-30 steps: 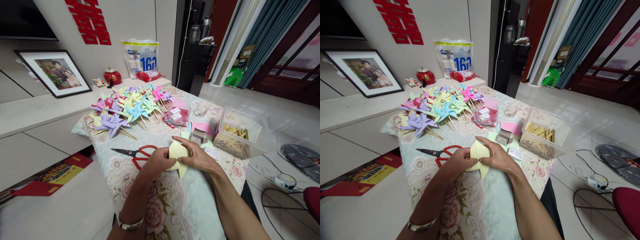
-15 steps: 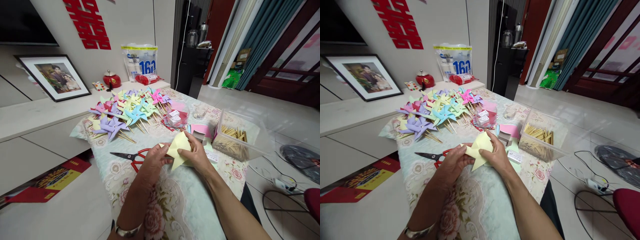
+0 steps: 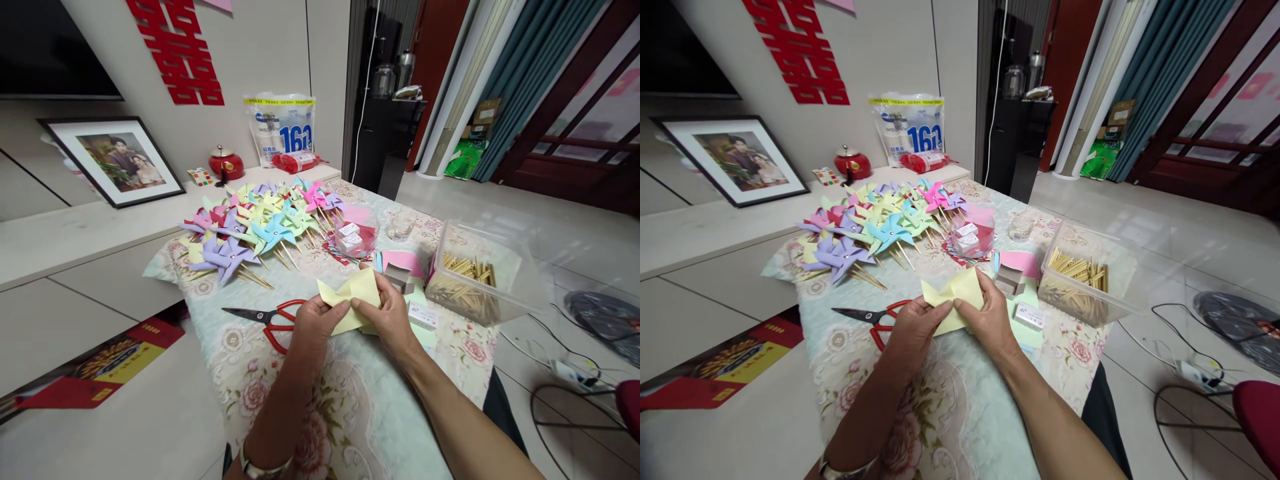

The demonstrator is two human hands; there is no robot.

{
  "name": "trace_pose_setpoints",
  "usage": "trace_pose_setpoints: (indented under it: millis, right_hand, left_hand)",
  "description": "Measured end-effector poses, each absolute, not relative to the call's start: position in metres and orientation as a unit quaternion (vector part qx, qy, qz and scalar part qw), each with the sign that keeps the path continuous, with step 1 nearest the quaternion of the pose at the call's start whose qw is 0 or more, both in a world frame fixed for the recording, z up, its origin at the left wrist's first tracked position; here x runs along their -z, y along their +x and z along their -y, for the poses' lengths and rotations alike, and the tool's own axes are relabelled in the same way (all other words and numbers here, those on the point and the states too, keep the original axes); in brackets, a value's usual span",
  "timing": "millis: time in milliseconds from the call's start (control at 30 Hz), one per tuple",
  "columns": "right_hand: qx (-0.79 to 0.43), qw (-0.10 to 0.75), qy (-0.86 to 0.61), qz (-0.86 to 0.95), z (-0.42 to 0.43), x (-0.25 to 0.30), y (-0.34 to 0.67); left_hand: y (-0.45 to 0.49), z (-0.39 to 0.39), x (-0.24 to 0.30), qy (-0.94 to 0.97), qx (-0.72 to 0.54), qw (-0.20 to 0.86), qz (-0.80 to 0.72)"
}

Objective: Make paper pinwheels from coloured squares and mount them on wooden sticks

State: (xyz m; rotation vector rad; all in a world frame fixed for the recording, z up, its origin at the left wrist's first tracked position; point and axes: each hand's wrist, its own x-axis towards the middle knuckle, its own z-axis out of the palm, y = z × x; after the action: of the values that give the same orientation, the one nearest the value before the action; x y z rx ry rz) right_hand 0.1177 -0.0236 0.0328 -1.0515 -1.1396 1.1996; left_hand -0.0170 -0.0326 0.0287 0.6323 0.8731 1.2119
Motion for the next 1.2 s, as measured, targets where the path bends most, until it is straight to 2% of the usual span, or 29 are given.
trace_pose_setpoints:
  millis: [233, 400, 567, 667, 833, 1000, 1200]
  right_hand:
    - [-0.535, 0.529, -0.431, 0.499, 0.025, -0.032, 0.119]
    - [-0.575, 0.555, -0.391, 0.458, 0.02, -0.027, 0.123]
    - [-0.518, 0.574, -0.4, 0.492, 0.016, -0.025, 0.128]
    - [-0.431, 0.584, -0.408, 0.554, 0.016, -0.027, 0.13]
    - [-0.291, 0.539, -0.387, 0.689, 0.019, -0.032, 0.135]
    - [-0.263, 0.486, -0.358, 0.753, 0.02, -0.033, 0.137]
    - [-0.266, 0.461, -0.354, 0.769, 0.021, -0.035, 0.136]
  left_hand:
    - [-0.02, 0.032, -0.031, 0.282, -0.539, 0.677, -0.415]
    - [-0.025, 0.03, -0.029, 0.277, -0.535, 0.692, -0.397]
    - [-0.031, 0.028, -0.035, 0.273, -0.535, 0.701, -0.384]
    - [-0.035, 0.027, -0.036, 0.276, -0.529, 0.698, -0.396]
    - [-0.04, 0.025, -0.033, 0.275, -0.539, 0.694, -0.391]
    - [-0.041, 0.025, -0.032, 0.283, -0.548, 0.679, -0.399]
    - [-0.037, 0.026, -0.032, 0.287, -0.559, 0.66, -0.412]
